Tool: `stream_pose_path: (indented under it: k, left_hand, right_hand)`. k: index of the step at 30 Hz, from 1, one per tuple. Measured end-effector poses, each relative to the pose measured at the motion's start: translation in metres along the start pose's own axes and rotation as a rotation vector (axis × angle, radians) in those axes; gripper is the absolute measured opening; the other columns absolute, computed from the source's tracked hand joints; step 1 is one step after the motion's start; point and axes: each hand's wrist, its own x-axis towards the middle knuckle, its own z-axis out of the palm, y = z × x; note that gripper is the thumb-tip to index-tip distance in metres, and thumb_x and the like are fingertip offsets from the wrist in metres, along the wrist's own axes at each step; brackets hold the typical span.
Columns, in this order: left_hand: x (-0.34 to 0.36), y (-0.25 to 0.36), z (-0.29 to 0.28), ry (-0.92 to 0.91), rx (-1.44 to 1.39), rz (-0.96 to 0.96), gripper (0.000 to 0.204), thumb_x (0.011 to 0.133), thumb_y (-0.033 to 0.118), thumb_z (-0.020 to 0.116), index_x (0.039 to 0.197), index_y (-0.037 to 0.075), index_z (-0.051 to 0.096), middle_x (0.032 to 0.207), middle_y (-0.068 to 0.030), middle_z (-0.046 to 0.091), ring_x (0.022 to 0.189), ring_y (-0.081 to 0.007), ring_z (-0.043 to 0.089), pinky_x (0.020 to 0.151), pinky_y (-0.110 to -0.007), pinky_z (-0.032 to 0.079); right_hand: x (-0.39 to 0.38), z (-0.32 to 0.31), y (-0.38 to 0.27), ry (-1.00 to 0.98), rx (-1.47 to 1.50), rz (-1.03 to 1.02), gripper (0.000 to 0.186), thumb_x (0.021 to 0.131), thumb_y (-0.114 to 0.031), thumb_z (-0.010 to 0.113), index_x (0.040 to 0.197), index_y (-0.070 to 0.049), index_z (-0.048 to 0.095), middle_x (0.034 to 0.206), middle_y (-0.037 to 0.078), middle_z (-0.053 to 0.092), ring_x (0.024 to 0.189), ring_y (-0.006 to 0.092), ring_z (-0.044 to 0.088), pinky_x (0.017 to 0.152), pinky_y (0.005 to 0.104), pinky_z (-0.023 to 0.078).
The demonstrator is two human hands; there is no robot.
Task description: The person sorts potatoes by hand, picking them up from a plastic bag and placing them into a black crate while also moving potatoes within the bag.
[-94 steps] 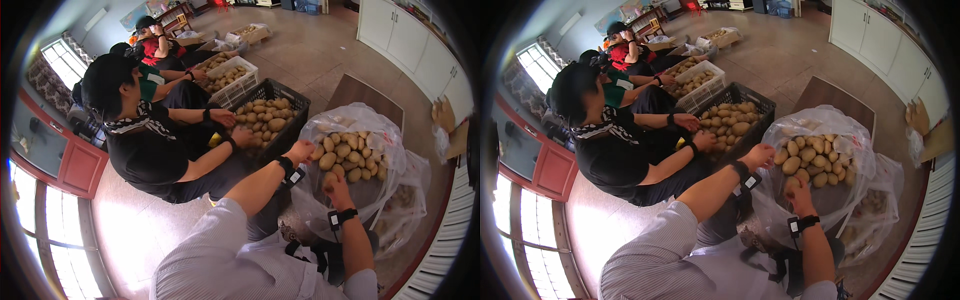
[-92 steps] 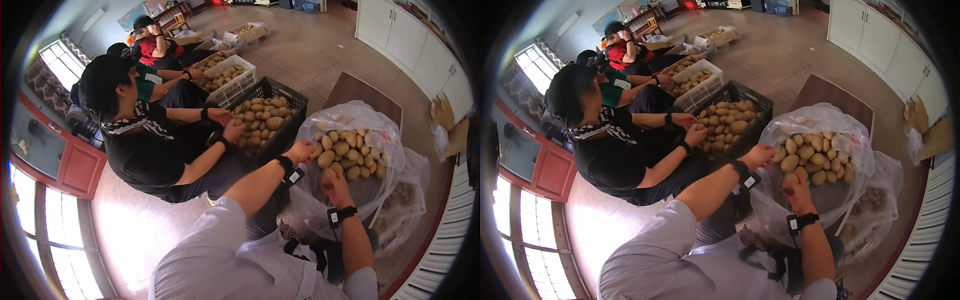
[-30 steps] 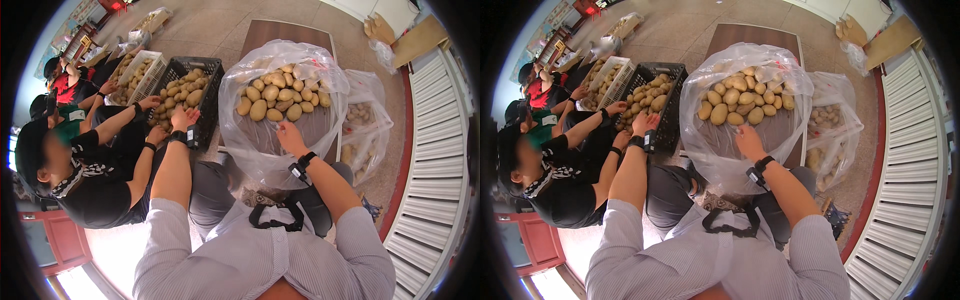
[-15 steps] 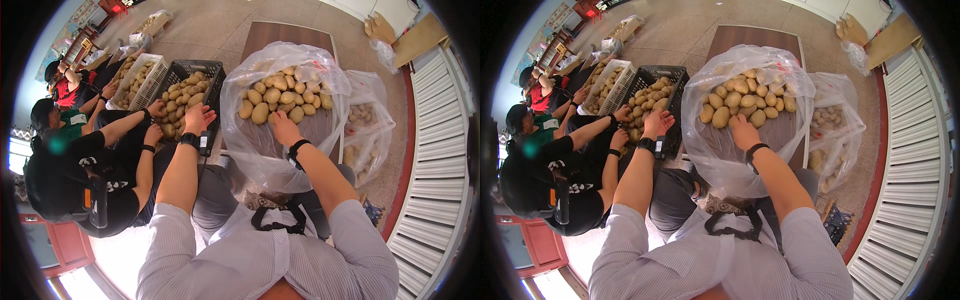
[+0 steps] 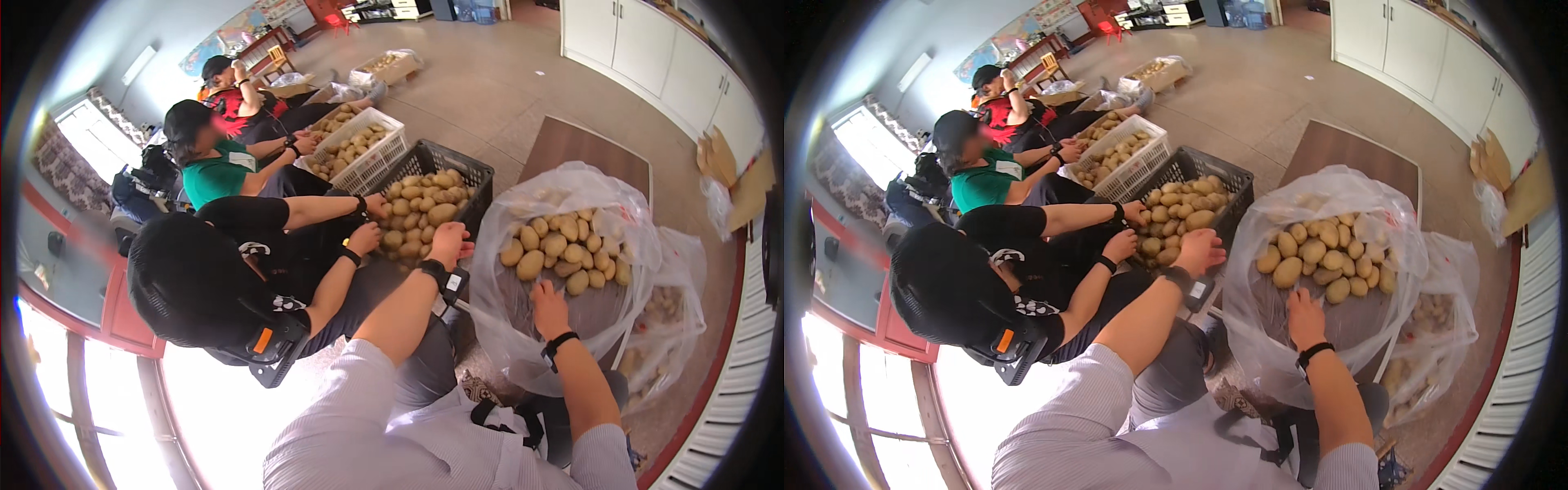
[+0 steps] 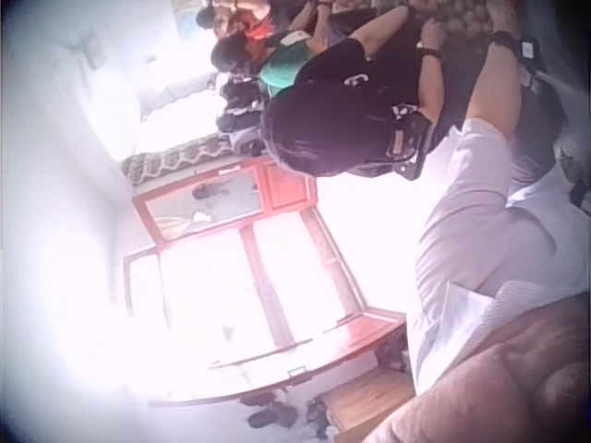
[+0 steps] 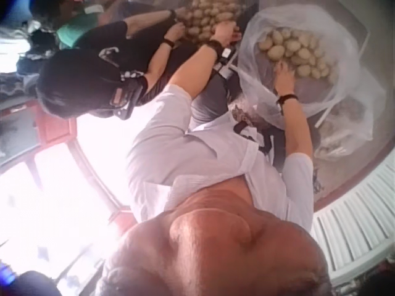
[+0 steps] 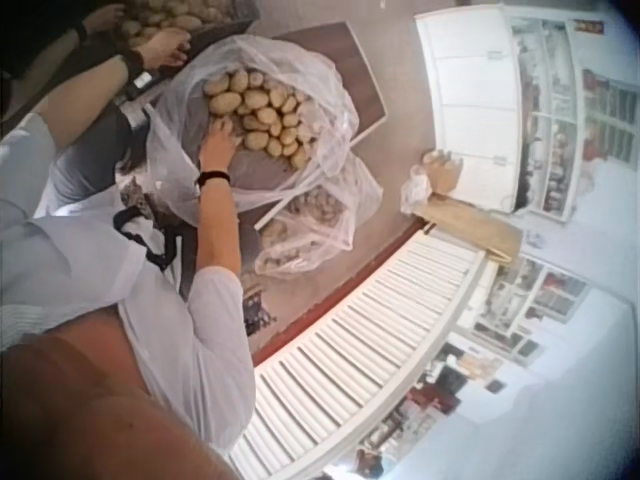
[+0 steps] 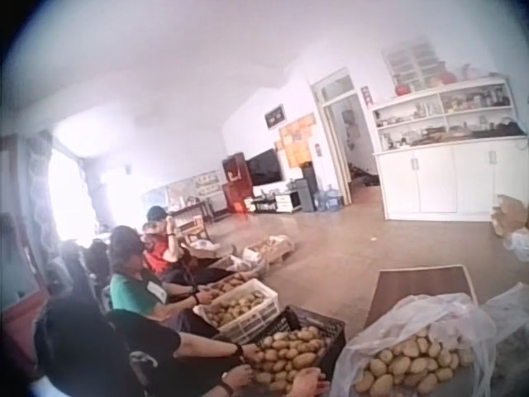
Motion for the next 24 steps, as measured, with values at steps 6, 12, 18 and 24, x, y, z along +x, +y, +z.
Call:
stream_pose_path:
  k: [6,12,18,24]
  left_hand:
    - [-0.007,0.005,-0.004,-0.049,0.067,0.020,0.036,0.094,0.023,0.052,0.125,0.004,0.047,0.106,-0.0124,0.056,0.076,-0.0263,0.063,0.068,-0.039,0.057]
    - [-0.010,0.002,0.005,-0.130,0.152,0.035,0.038,0.094,0.024,0.053,0.125,0.003,0.047,0.105,-0.0130,0.057,0.074,-0.0246,0.063,0.064,-0.038,0.057]
    - [-0.014,-0.005,0.019,-0.197,0.248,0.038,0.040,0.093,0.025,0.055,0.125,0.002,0.049,0.102,-0.0132,0.058,0.072,-0.0244,0.063,0.062,-0.037,0.057]
    - [-0.032,-0.010,0.036,-0.356,0.357,-0.019,0.041,0.092,0.026,0.057,0.124,0.001,0.050,0.100,-0.0119,0.059,0.071,-0.0209,0.062,0.060,-0.035,0.056]
  right_hand:
    - [-0.010,0.007,0.001,-0.104,-0.047,0.039,0.036,0.083,-0.005,0.057,0.118,-0.007,0.053,0.108,0.012,0.056,0.087,0.0368,0.062,0.073,0.0457,0.053]
    - [-0.016,0.000,0.002,-0.101,0.162,0.118,0.042,0.081,-0.016,0.066,0.119,-0.007,0.051,0.113,0.015,0.056,0.093,0.0405,0.061,0.077,0.0483,0.050]
    - [-0.013,0.003,-0.004,0.074,0.398,0.232,0.048,0.083,-0.027,0.069,0.123,-0.006,0.052,0.117,0.017,0.059,0.099,0.0425,0.060,0.083,0.0477,0.050]
    - [-0.004,-0.018,-0.030,-0.046,0.968,0.375,0.044,0.089,-0.032,0.065,0.114,0.002,0.052,0.082,0.012,0.062,0.064,0.0228,0.064,0.058,0.0353,0.050]
